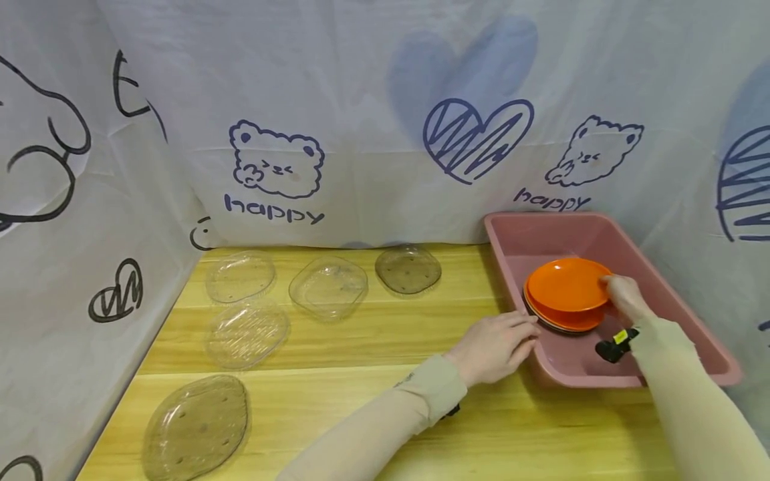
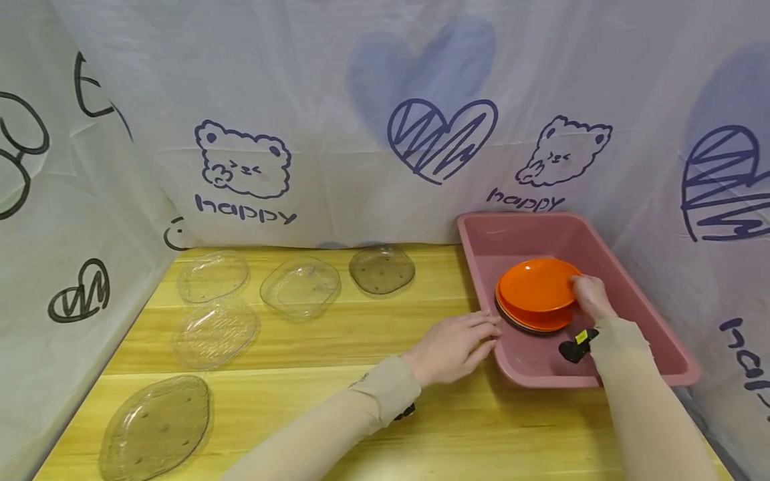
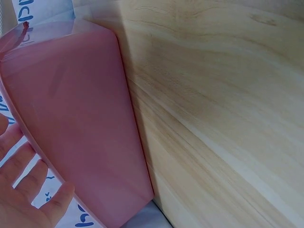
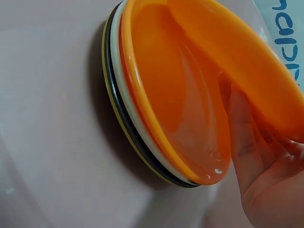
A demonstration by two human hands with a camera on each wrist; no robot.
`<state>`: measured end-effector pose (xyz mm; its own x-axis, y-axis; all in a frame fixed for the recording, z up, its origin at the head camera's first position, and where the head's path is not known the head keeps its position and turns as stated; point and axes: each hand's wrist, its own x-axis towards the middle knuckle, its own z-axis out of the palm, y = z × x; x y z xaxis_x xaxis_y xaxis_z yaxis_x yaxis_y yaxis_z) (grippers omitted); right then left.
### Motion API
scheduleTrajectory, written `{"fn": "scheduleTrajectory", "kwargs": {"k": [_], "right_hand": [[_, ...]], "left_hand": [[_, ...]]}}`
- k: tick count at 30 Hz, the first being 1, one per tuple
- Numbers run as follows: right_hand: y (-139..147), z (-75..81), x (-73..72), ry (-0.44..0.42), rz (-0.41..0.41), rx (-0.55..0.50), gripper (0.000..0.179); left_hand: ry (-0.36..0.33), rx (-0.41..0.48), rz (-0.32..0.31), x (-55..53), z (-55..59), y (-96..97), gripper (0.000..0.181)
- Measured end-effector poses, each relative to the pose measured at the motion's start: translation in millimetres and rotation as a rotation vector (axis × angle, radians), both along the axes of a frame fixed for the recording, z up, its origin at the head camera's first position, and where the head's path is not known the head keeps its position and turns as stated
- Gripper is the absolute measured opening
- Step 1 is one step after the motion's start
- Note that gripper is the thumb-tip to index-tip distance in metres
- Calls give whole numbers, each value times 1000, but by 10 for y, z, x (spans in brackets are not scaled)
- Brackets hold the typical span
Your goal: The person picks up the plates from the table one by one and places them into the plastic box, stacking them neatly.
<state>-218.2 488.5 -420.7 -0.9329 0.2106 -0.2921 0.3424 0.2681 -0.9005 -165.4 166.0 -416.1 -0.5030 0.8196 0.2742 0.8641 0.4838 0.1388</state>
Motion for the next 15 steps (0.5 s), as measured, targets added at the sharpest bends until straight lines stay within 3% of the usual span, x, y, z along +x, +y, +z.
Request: {"fn": "scheduleTrajectory", "kwargs": {"k": [4,7,15], "right_hand": [[-4,-19,-9,-5,3,-10,28],[-3,-23,-4,-6,28,38,29],[3,-56,27,29,100,349,48]], "left_hand": [[-5,10,-3,2,-3,-1,35],[-5,9,-1,0,-7,2,35],[0,6,3,9,3,-3,34]]}}
